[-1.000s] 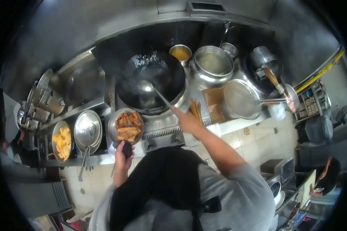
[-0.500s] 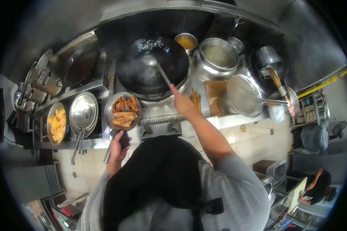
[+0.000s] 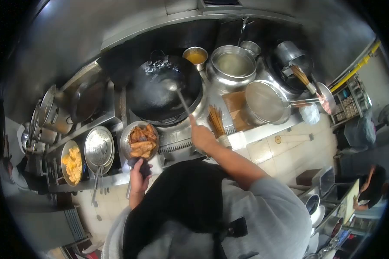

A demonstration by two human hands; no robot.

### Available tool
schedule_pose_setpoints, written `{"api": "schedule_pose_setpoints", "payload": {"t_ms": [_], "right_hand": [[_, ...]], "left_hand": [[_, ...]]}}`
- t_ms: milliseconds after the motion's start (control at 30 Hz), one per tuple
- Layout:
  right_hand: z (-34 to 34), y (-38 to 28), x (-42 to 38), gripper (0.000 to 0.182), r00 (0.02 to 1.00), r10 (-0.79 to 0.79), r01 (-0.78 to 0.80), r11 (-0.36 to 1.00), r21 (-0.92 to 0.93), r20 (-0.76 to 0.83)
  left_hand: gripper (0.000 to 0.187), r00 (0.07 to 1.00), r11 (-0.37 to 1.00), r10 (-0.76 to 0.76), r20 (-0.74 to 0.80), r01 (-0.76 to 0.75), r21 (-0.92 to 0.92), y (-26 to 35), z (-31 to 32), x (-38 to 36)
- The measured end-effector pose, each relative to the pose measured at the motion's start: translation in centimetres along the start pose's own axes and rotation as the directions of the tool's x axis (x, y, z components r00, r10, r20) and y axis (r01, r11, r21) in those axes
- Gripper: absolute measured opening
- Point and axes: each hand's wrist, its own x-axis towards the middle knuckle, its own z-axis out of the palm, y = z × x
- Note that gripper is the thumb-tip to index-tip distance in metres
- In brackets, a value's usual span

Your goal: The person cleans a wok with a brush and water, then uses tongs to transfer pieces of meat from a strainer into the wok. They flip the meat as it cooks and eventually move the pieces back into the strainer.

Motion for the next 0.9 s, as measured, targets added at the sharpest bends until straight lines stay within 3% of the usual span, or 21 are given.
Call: {"api": "schedule_pose_setpoints", "payload": {"t_ms": [100,167,267,333,367,433,467,633,667,733,767,833,900], "right_hand": [[-1.3,1.1,0.5,0.08,0.989,-0.069,0.064,0.997,0.042,0.13],[-2.4,1.1,2.0,0.079,0.998,-0.059,0.058,0.998,-0.027,-0.021],[-0.9,5.4,-0.5,0.076,0.948,0.107,-0.053,0.982,0.181,-0.301],[1.7,11.1,-2.8,0.083,0.861,0.125,-0.014,0.975,0.224,-0.493],[2.4,13.9,-3.8,0.088,0.888,0.221,-0.156,0.97,0.188,-0.403],[4.3,18.3,-6.6,0.091,0.875,0.197,-0.133,0.976,0.172,-0.443],[5.1,19.8,-7.2,0.091,0.878,0.241,-0.206,0.97,0.127,-0.414],[8.0,23.5,-8.0,0.073,0.894,0.246,-0.265,0.964,0.002,-0.375],[6.7,22.3,-7.5,0.073,0.907,0.221,-0.242,0.97,-0.013,-0.359],[4.3,19.1,-6.7,0.048,0.778,-0.175,-0.003,0.959,-0.282,-0.603],[3.5,16.7,-6.1,0.048,0.787,-0.186,0.014,0.959,-0.285,-0.588],[2.6,10.8,-4.2,0.018,0.754,-0.413,0.441,0.895,-0.072,-0.51],[3.4,5.1,-2.9,0.013,0.743,-0.55,0.587,0.809,-0.025,-0.382]], "left_hand": [[0.032,0.998,0.997,-0.07,0.007,0.07,-0.009,-1.2,-0.5,0.4],[0.029,0.994,0.993,-0.109,0.0,0.109,0.048,-1.0,0.1,0.0],[0.03,0.999,0.997,-0.047,0.004,0.047,0.068,0.6,0.7,-1.4],[0.031,0.991,0.995,0.097,-0.093,-0.096,0.017,0.7,0.7,-2.1],[0.032,0.99,0.997,0.08,-0.116,-0.082,-0.011,-0.1,-1.0,-1.5],[0.032,0.978,1.0,-0.023,-0.207,0.021,-0.013,0.5,-1.2,-2.6],[0.031,0.979,0.999,0.0,-0.206,-0.007,-0.035,0.0,-1.8,-2.6],[0.026,0.95,1.0,0.003,-0.313,-0.005,-0.005,-0.2,-2.6,-5.2],[0.025,0.938,1.0,-0.007,-0.348,0.009,0.005,0.0,-2.4,-5.8],[0.024,0.924,0.999,0.014,-0.383,-0.025,-0.023,-0.2,-2.5,-6.8],[0.023,0.919,0.998,0.041,-0.391,-0.059,-0.035,-0.4,-2.8,-7.4],[0.023,0.915,0.995,0.062,-0.399,-0.087,-0.045,-0.8,-4.0,-8.3],[0.021,0.913,0.986,0.106,-0.395,-0.148,-0.079,-1.0,-4.8,-9.0]]}}
